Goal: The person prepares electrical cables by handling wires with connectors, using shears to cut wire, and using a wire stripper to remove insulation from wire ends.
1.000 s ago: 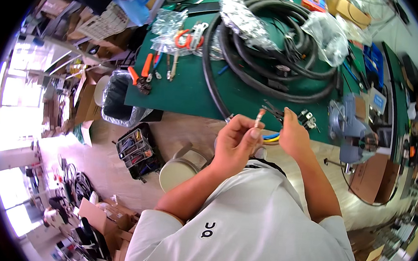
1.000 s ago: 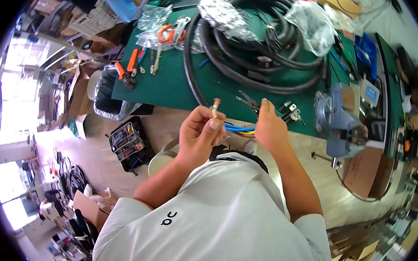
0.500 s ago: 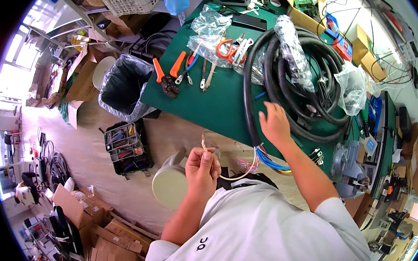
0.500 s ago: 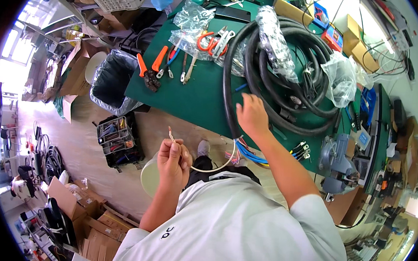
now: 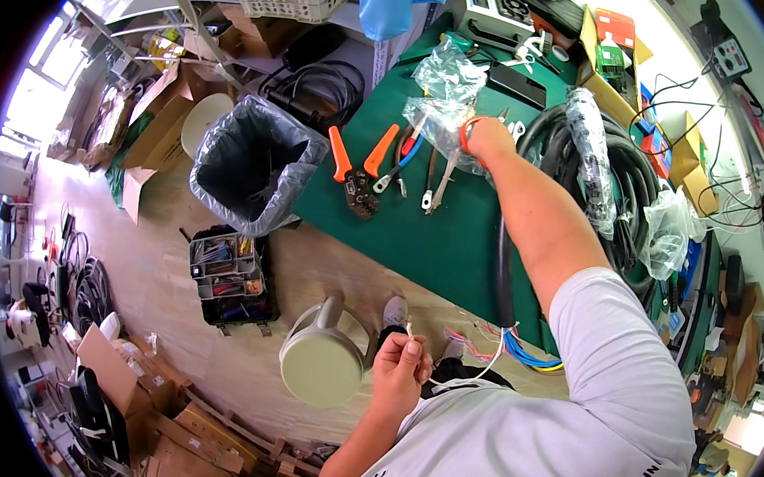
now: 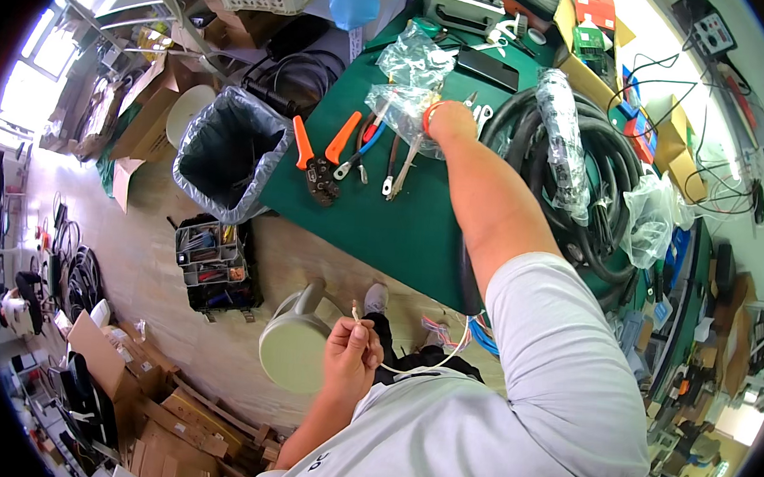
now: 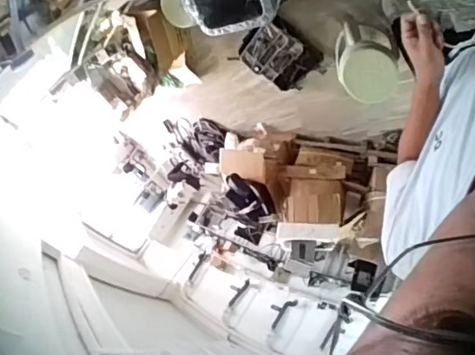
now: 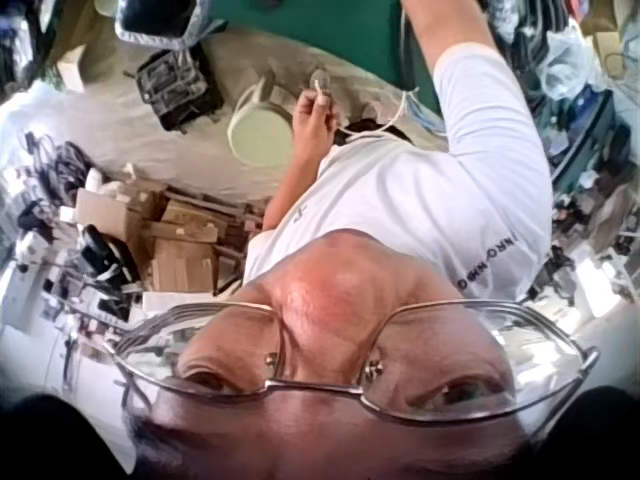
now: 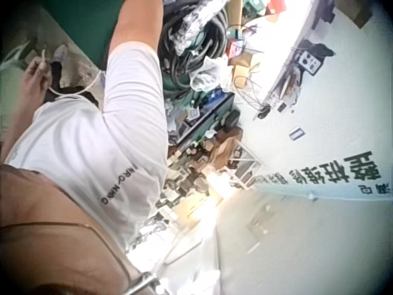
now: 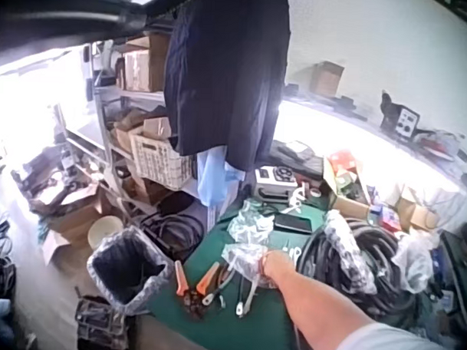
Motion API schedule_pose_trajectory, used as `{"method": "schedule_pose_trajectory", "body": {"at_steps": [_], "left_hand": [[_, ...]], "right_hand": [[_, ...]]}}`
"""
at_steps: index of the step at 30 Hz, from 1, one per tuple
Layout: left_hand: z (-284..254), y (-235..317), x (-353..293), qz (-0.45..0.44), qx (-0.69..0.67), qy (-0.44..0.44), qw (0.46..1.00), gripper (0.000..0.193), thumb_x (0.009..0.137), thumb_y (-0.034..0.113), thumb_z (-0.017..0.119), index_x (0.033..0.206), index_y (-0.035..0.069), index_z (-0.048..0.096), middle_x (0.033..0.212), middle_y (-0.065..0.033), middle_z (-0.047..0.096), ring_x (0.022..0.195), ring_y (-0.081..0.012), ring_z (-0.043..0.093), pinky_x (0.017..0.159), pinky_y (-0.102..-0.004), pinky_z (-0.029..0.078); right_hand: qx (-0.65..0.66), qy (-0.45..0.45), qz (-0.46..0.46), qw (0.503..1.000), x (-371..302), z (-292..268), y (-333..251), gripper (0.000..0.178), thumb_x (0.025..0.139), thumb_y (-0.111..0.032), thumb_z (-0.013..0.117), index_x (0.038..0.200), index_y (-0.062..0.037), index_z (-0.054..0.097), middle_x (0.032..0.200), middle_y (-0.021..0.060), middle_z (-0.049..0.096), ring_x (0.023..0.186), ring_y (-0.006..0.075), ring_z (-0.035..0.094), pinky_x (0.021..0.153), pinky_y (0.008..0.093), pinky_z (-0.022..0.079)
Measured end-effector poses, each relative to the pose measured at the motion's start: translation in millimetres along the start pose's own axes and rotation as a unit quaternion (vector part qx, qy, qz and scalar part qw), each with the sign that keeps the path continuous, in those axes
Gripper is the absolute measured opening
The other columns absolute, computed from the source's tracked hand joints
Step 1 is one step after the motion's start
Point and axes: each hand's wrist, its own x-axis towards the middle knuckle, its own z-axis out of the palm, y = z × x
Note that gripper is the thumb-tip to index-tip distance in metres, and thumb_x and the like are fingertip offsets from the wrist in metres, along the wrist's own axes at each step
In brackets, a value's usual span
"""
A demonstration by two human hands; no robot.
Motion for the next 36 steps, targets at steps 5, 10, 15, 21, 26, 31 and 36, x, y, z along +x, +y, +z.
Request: {"method": "schedule_pose_trajectory", "body": {"at_steps": [5,10,15,21,26,31,36], "left_hand": [[10,5,4,-0.009,0.015,-0.012,1.000,0.016,0.096,0.021,0.059,0.098,0.005,0.057,0.072,-0.0060,0.058,0.054,-0.0088,0.046,0.048,-0.0231,0.036],[22,7,5,-0.041,0.078,-0.029,0.996,0.016,0.096,0.021,0.059,0.097,0.005,0.055,0.068,-0.0056,0.055,0.051,-0.0097,0.045,0.047,-0.0223,0.035],[35,1,11,-0.076,0.126,-0.058,0.987,0.016,0.097,0.020,0.057,0.097,0.005,0.054,0.071,-0.0052,0.056,0.052,-0.0093,0.045,0.045,-0.0220,0.037],[64,-17,12,-0.130,0.201,-0.126,0.963,0.016,0.097,0.020,0.057,0.100,0.004,0.056,0.071,-0.0035,0.056,0.051,-0.0076,0.045,0.046,-0.0214,0.036],[92,-45,-5,-0.108,0.304,-0.158,0.933,0.018,0.098,0.021,0.056,0.102,0.004,0.055,0.070,-0.0022,0.054,0.050,-0.0061,0.042,0.043,-0.0199,0.033],[126,-91,-44,-0.051,0.381,-0.194,0.903,0.015,0.098,0.018,0.055,0.099,0.003,0.056,0.071,-0.0021,0.054,0.049,-0.0043,0.041,0.042,-0.0174,0.032],[135,-134,-87,-0.023,0.450,-0.249,0.857,0.016,0.098,0.019,0.056,0.098,0.003,0.057,0.070,-0.0024,0.053,0.052,-0.0050,0.041,0.045,-0.0184,0.032]], "right_hand": [[0.108,0.138,0.137,0.975,17,23,9,0.026,0.080,-0.017,0.060,0.090,0.0062,0.068,0.097,0.0246,0.068,0.093,0.0314,0.069,0.078,0.0389,0.055],[0.408,0.050,0.185,0.893,25,-9,56,0.016,0.081,-0.005,0.055,0.078,0.0068,0.065,0.067,0.0186,0.064,0.052,0.0264,0.066,0.042,0.0404,0.050],[0.664,0.013,0.017,0.748,-104,-70,83,0.017,0.086,-0.015,0.063,0.095,-0.0013,0.064,0.083,0.0099,0.069,0.070,0.0174,0.067,0.062,0.0286,0.053],[0.732,0.158,-0.040,0.662,-345,-43,140,0.050,0.087,-0.021,0.065,0.128,0.0012,0.046,0.077,0.0037,0.057,0.057,0.0086,0.051,0.058,0.0237,0.043],[0.757,0.221,0.065,0.612,-518,25,172,0.033,0.087,-0.013,0.058,0.117,0.0001,0.052,0.075,0.0053,0.056,0.057,0.0101,0.052,0.055,0.0243,0.043],[0.755,0.238,0.154,0.592,-645,118,188,0.043,0.081,-0.008,0.053,0.122,0.0037,0.048,0.081,0.0093,0.059,0.069,0.0151,0.056,0.063,0.0287,0.048],[0.760,0.208,0.248,0.564,-721,186,180,0.039,0.082,-0.009,0.055,0.118,0.0042,0.050,0.083,0.0075,0.058,0.073,0.0145,0.058,0.068,0.0276,0.048]]}}
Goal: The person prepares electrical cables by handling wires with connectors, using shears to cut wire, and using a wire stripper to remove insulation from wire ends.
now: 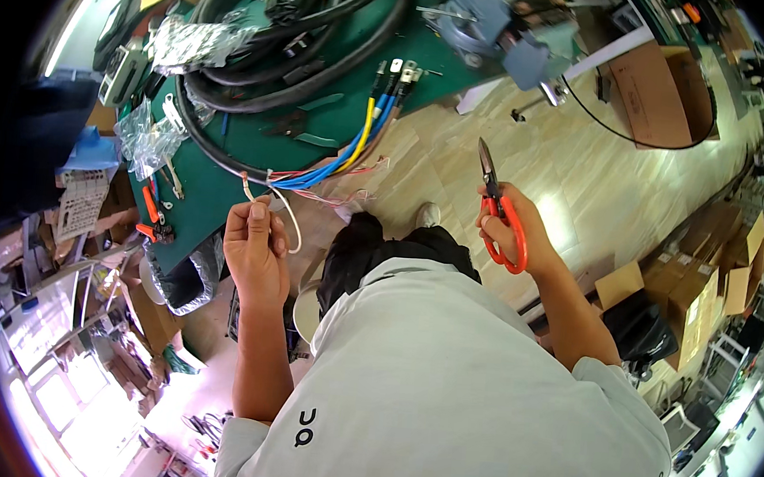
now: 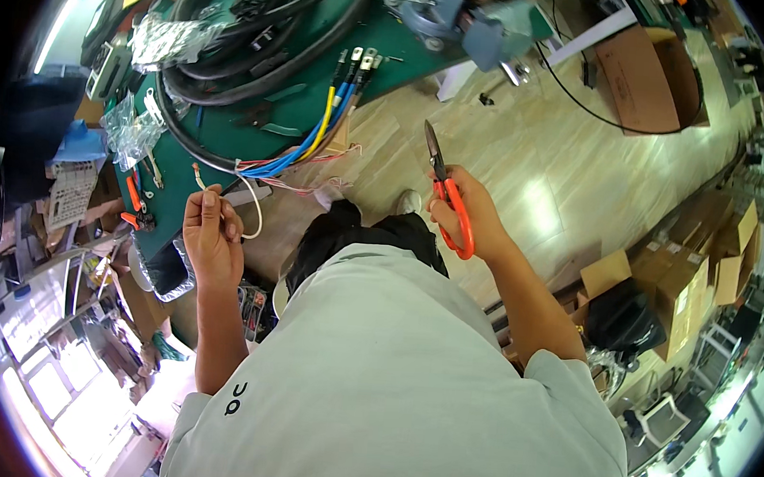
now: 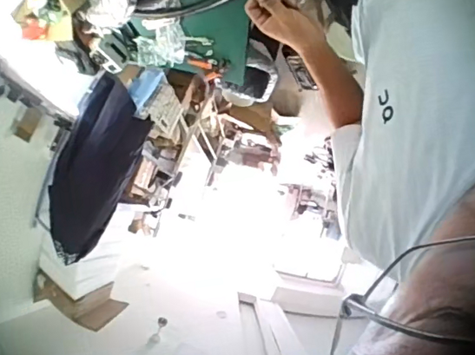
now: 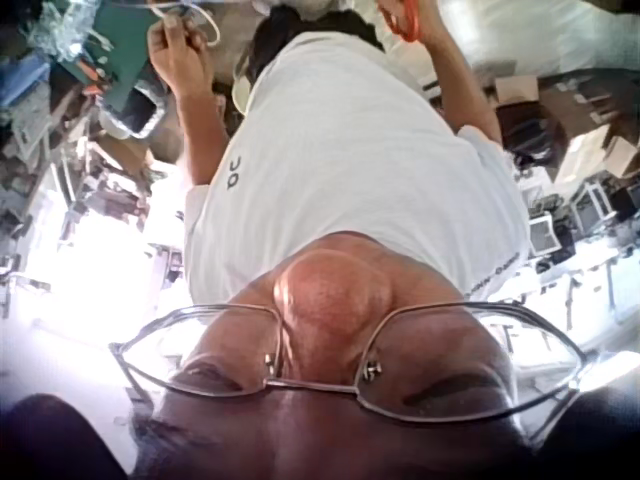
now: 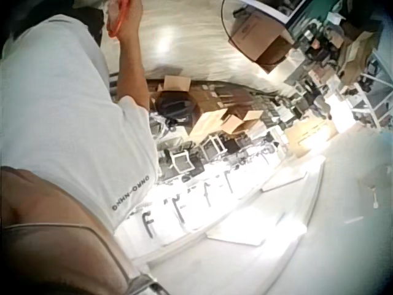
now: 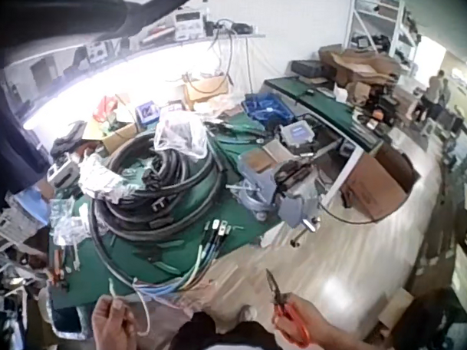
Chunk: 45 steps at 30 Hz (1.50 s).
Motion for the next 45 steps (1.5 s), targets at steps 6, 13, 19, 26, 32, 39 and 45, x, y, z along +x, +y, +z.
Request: {"method": "schedule_pose_trajectory", "body": {"at_steps": [6,13,19,26,32,39,45], "left_hand": [[47,-25,-18,0.017,0.067,-0.042,0.997,0.015,0.096,0.018,0.059,0.097,0.004,0.058,0.071,-0.0009,0.053,0.054,-0.0051,0.041,0.049,-0.0184,0.032],[72,-44,-26,0.048,0.116,-0.007,0.992,0.016,0.094,0.019,0.063,0.092,0.004,0.061,0.071,-0.0007,0.058,0.052,-0.0037,0.043,0.047,-0.0177,0.031],[85,-49,-26,0.075,0.151,0.005,0.986,0.016,0.093,0.020,0.064,0.092,0.004,0.062,0.070,-0.0001,0.058,0.053,-0.0033,0.042,0.047,-0.0173,0.031],[86,-44,-32,0.091,0.187,0.043,0.977,0.015,0.094,0.018,0.062,0.090,0.003,0.060,0.069,0.0014,0.053,0.054,-0.0045,0.041,0.048,-0.0186,0.030],[94,-28,-31,0.083,0.217,0.055,0.971,0.016,0.094,0.018,0.061,0.082,0.010,0.055,0.068,0.0050,0.045,0.057,-0.0027,0.038,0.049,-0.0201,0.030],[105,-49,-2,0.167,0.274,-0.015,0.947,0.017,0.096,0.014,0.056,0.082,0.007,0.052,0.062,0.0038,0.045,0.052,-0.0021,0.035,0.046,-0.0202,0.027],[92,-32,3,0.202,0.322,0.005,0.925,0.018,0.096,0.015,0.057,0.080,0.006,0.052,0.064,0.0032,0.046,0.055,-0.0031,0.037,0.048,-0.0202,0.028]], "right_hand": [[-0.035,0.070,0.038,0.996,-33,-41,75,0.036,0.082,-0.010,0.059,0.114,0.0066,0.051,0.078,0.0080,0.058,0.066,0.0151,0.058,0.064,0.0285,0.049],[-0.074,0.089,0.027,0.993,-54,-78,115,0.035,0.082,-0.009,0.061,0.112,0.0067,0.052,0.074,0.0079,0.059,0.066,0.0154,0.058,0.063,0.0277,0.048],[-0.062,0.104,0.010,0.993,-53,-86,139,0.036,0.082,-0.012,0.060,0.112,0.0059,0.053,0.075,0.0078,0.061,0.065,0.0156,0.059,0.062,0.0281,0.047],[-0.135,0.089,-0.011,0.987,-53,-90,160,0.039,0.082,-0.014,0.059,0.114,0.0063,0.052,0.081,0.0104,0.062,0.066,0.0195,0.061,0.063,0.0306,0.050],[-0.212,0.105,-0.049,0.970,-46,-82,196,0.047,0.078,-0.035,0.070,0.108,-0.0044,0.051,0.088,0.0234,0.063,0.083,0.0434,0.061,0.071,0.0483,0.048],[-0.132,0.107,-0.015,0.985,-63,-115,122,0.035,0.082,-0.025,0.065,0.106,-0.0018,0.054,0.080,0.0186,0.063,0.073,0.0346,0.063,0.064,0.0402,0.049],[-0.188,0.098,-0.016,0.977,-41,-111,76,0.045,0.085,-0.038,0.067,0.107,-0.0018,0.055,0.086,0.0194,0.064,0.080,0.0350,0.063,0.070,0.0411,0.049]]}}
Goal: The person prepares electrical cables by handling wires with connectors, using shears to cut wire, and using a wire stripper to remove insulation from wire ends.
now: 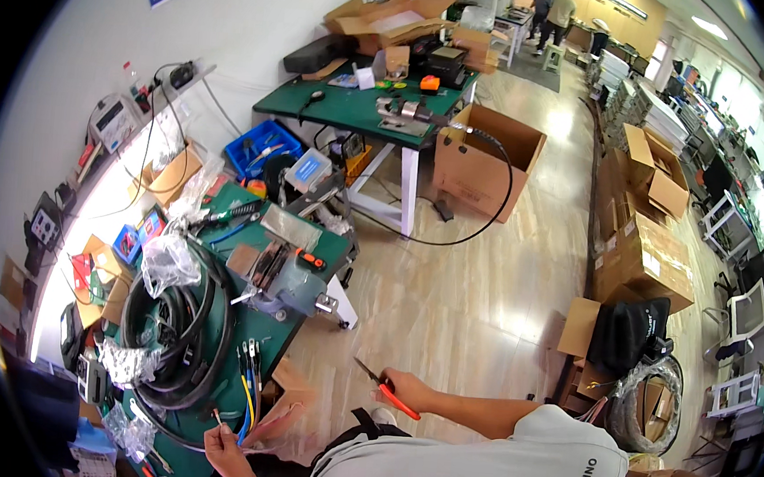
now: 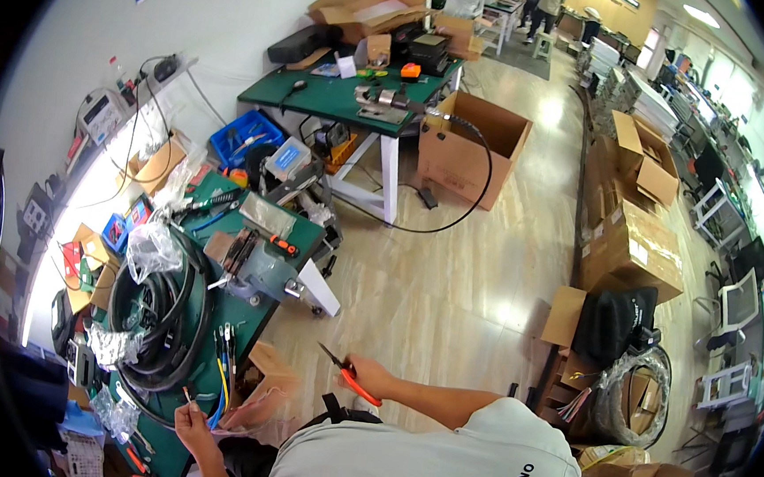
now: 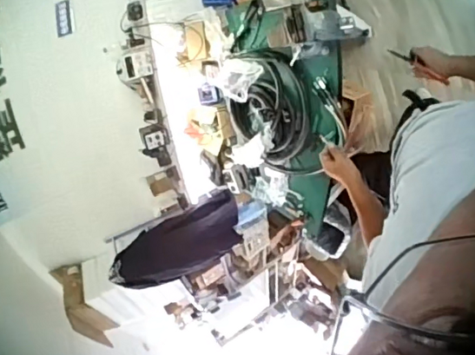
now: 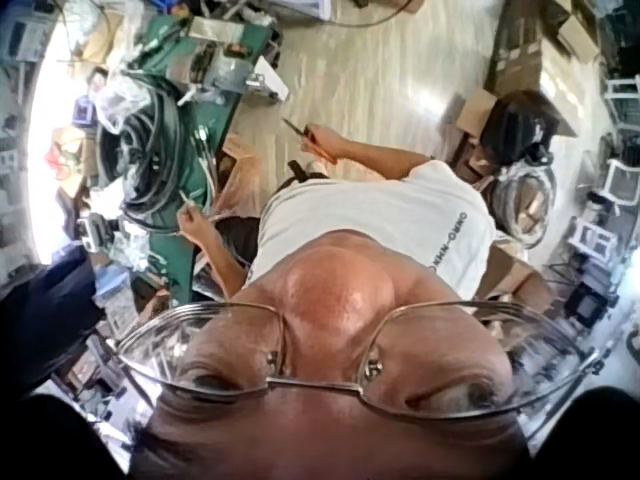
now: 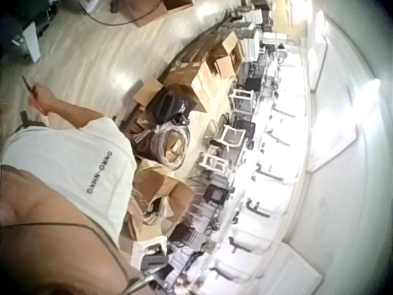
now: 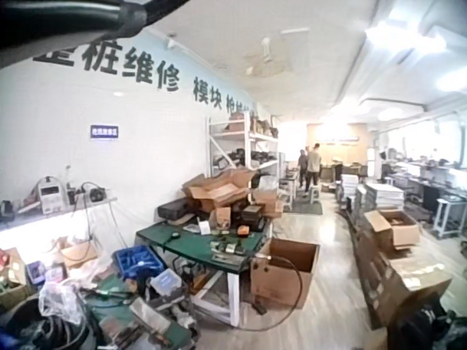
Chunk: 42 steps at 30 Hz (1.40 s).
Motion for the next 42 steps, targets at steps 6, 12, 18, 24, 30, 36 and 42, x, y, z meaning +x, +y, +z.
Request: {"method": "schedule_pose_trajectory", "body": {"at_steps": [6,12,18,24,30,36,42], "left_hand": [[1,13,-3,-0.048,0.035,-0.051,0.997,0.009,0.090,0.009,0.059,0.084,0.002,0.060,0.070,0.0012,0.049,0.059,-0.0067,0.041,0.053,-0.0237,0.033],[-35,11,-31,-0.138,-0.088,-0.041,0.986,0.010,0.093,0.013,0.062,0.090,0.004,0.062,0.071,0.0019,0.058,0.055,-0.0021,0.042,0.050,-0.0183,0.032],[-30,5,-28,-0.166,-0.108,-0.158,0.967,0.012,0.091,0.007,0.065,0.098,-0.002,0.062,0.078,-0.0001,0.061,0.071,-0.0058,0.055,0.065,-0.0202,0.045],[-16,-15,0,-0.190,-0.155,-0.260,0.934,0.010,0.092,0.008,0.062,0.093,-0.002,0.061,0.073,0.0012,0.056,0.065,-0.0049,0.049,0.061,-0.0204,0.042],[-1,-14,30,-0.135,-0.163,-0.344,0.915,0.013,0.095,0.011,0.059,0.090,-0.001,0.058,0.068,0.0046,0.048,0.062,-0.0026,0.039,0.054,-0.0209,0.032],[-10,-24,32,-0.153,-0.188,-0.388,0.889,0.016,0.094,0.015,0.062,0.096,-0.001,0.063,0.079,0.0011,0.061,0.070,-0.0043,0.050,0.063,-0.0205,0.040],[-14,-13,27,-0.159,-0.176,-0.370,0.898,0.012,0.095,0.010,0.057,0.089,0.000,0.060,0.067,0.0053,0.047,0.060,-0.0031,0.036,0.052,-0.0221,0.028]], "right_hand": [[-0.034,-0.014,-0.010,0.999,42,30,24,0.043,0.079,-0.034,0.070,0.107,-0.0046,0.055,0.092,0.0211,0.064,0.085,0.0357,0.063,0.075,0.0440,0.049],[0.206,-0.056,0.018,0.977,43,74,-15,0.030,0.083,-0.009,0.064,0.108,0.0027,0.053,0.076,0.0064,0.060,0.064,0.0122,0.058,0.058,0.0272,0.047],[0.145,-0.077,0.023,0.986,44,84,-43,0.033,0.083,-0.007,0.061,0.113,0.0032,0.052,0.076,0.0038,0.057,0.064,0.0091,0.052,0.058,0.0241,0.044],[0.041,-0.151,0.032,0.987,37,99,-98,0.043,0.081,0.000,0.050,0.123,-0.0054,0.047,0.095,0.0066,0.058,0.089,0.0169,0.056,0.083,0.0298,0.047],[0.121,-0.223,0.015,0.967,34,113,-142,0.058,0.076,0.004,0.047,0.132,-0.0078,0.045,0.103,0.0068,0.058,0.094,0.0146,0.055,0.084,0.0281,0.045],[0.109,-0.231,-0.029,0.966,38,113,-167,0.059,0.075,0.005,0.046,0.133,-0.0059,0.044,0.103,0.0064,0.057,0.093,0.0138,0.053,0.084,0.0270,0.045],[0.102,-0.262,-0.020,0.960,45,114,-167,0.058,0.076,0.005,0.048,0.133,-0.0046,0.044,0.102,0.0068,0.057,0.092,0.0143,0.053,0.083,0.0273,0.045]]}}
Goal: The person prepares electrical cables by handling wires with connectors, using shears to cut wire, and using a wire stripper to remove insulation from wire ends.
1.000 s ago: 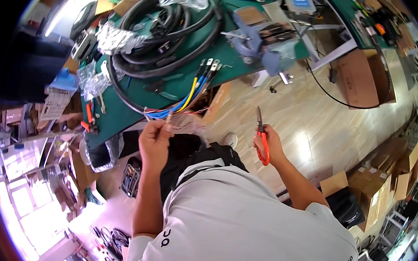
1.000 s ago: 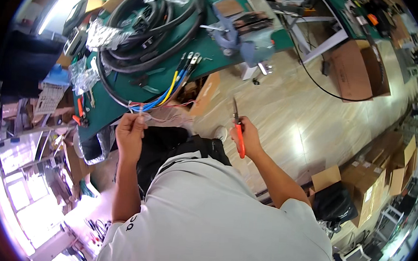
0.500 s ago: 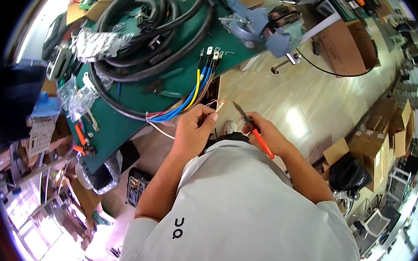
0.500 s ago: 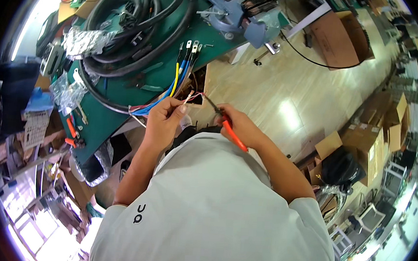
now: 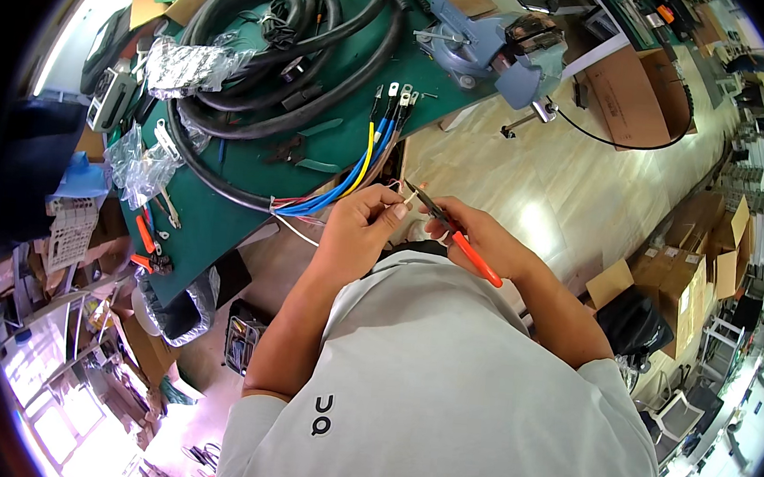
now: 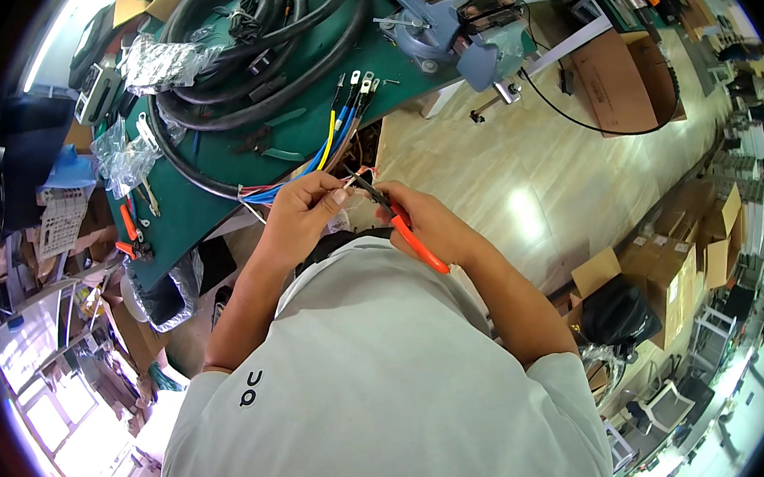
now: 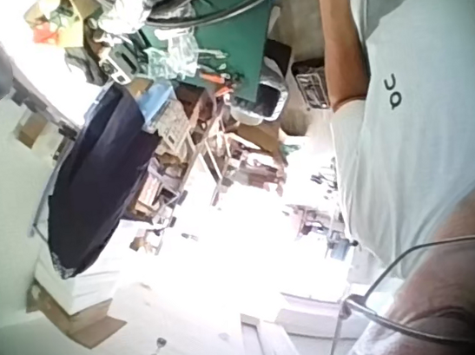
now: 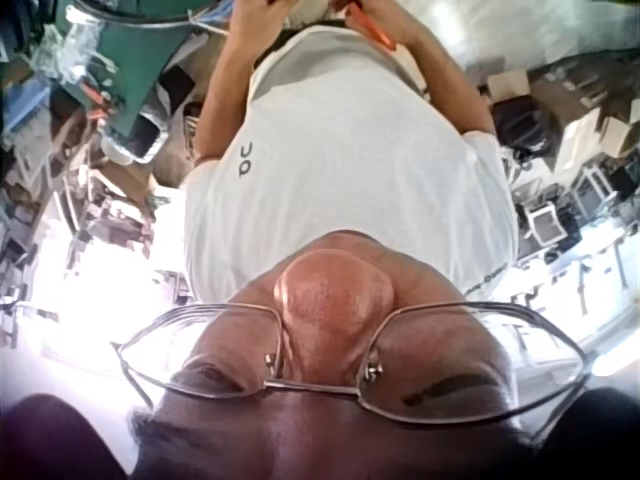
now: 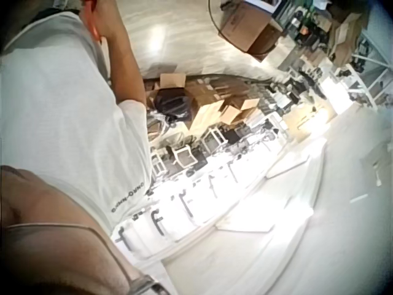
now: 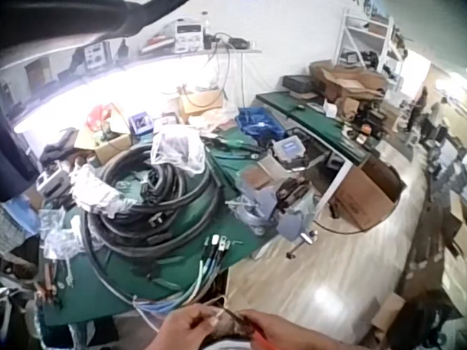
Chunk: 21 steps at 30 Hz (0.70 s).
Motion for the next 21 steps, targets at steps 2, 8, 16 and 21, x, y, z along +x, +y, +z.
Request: {"method": "schedule_pose_trajectory", "body": {"at_steps": [2,8,16,21], "left_hand": [[2,0,-2,-0.004,-0.003,0.009,1.000,0.012,0.095,0.010,0.057,0.090,-0.001,0.060,0.067,0.0052,0.048,0.060,-0.0033,0.036,0.052,-0.0222,0.028],[4,-10,-2,-0.022,-0.009,0.008,1.000,0.015,0.096,0.013,0.057,0.096,-0.001,0.062,0.076,0.0015,0.057,0.067,-0.0045,0.046,0.059,-0.0212,0.036],[6,-25,-1,-0.068,-0.124,0.008,0.990,0.017,0.095,0.015,0.058,0.098,-0.001,0.063,0.081,-0.0006,0.060,0.069,-0.0063,0.052,0.060,-0.0197,0.041],[4,-26,2,-0.089,-0.155,-0.004,0.984,0.018,0.094,0.017,0.060,0.098,0.000,0.063,0.075,0.0018,0.057,0.058,-0.0029,0.045,0.052,-0.0174,0.034]], "right_hand": [[-0.014,-0.004,-0.014,1.000,1,-1,1,0.057,0.076,0.005,0.048,0.133,-0.0043,0.044,0.102,0.0066,0.057,0.091,0.0144,0.053,0.083,0.0275,0.045],[-0.022,0.009,-0.038,0.999,3,-2,8,0.055,0.075,0.001,0.056,0.129,-0.0011,0.047,0.096,0.0081,0.060,0.084,0.0168,0.057,0.078,0.0292,0.048],[-0.039,-0.009,-0.021,0.999,10,-7,9,0.055,0.075,0.004,0.055,0.129,-0.0015,0.047,0.099,0.0079,0.058,0.086,0.0165,0.053,0.079,0.0292,0.046],[-0.056,0.008,-0.055,0.997,13,-7,12,0.050,0.075,0.003,0.058,0.124,-0.0003,0.051,0.091,0.0084,0.057,0.074,0.0173,0.055,0.066,0.0299,0.048]]}}
